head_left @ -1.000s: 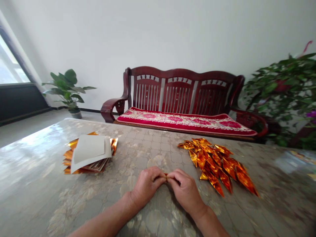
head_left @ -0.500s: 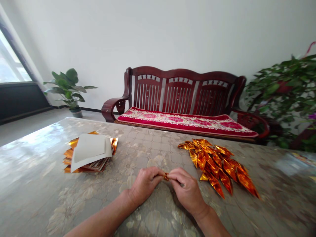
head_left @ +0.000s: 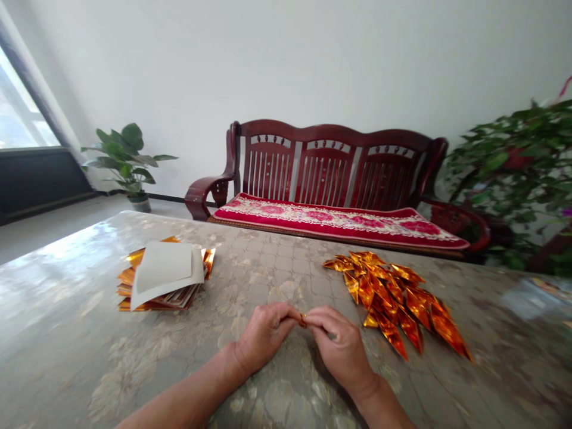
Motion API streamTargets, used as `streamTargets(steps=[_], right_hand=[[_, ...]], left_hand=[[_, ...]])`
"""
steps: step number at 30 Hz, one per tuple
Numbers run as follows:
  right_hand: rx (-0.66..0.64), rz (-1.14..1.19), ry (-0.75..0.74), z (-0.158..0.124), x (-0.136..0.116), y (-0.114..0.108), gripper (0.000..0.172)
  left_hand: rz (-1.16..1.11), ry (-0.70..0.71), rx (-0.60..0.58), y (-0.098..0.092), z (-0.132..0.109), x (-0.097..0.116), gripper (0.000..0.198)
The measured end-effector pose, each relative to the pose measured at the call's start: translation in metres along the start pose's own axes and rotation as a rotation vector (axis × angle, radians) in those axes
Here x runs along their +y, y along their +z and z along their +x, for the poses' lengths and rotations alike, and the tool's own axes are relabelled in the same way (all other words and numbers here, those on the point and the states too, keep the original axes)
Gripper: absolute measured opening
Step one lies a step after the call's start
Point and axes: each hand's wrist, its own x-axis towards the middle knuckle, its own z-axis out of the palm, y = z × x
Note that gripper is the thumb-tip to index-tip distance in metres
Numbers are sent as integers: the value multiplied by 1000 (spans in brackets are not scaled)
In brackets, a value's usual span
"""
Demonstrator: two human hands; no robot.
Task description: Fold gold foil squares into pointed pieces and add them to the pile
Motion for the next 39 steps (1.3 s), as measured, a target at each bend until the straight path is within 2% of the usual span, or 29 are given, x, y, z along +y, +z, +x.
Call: streamTargets(steps=[4,12,19,25,30,39], right_hand=[[12,-55,7,-1,3,0,21],[-22,-148,-49,0,2,1,25],[-50,-150,-49,0,-1,1,27],[-6,-178,29,-2,1,5,26],[-12,-182,94,-3,-1,6,16],[-6,-181,54,-3,-1,6,18]], left_hand=[[-99,-64,31,2,0,-1,10],[-141,-288,69,7,6,0,20],[-98,-273,5,4,10,5,19],[-92,-331,39,6,12,5,19],[-43,-354,51,4,14,9,18],[-60,-360,46,11,14,3,18]])
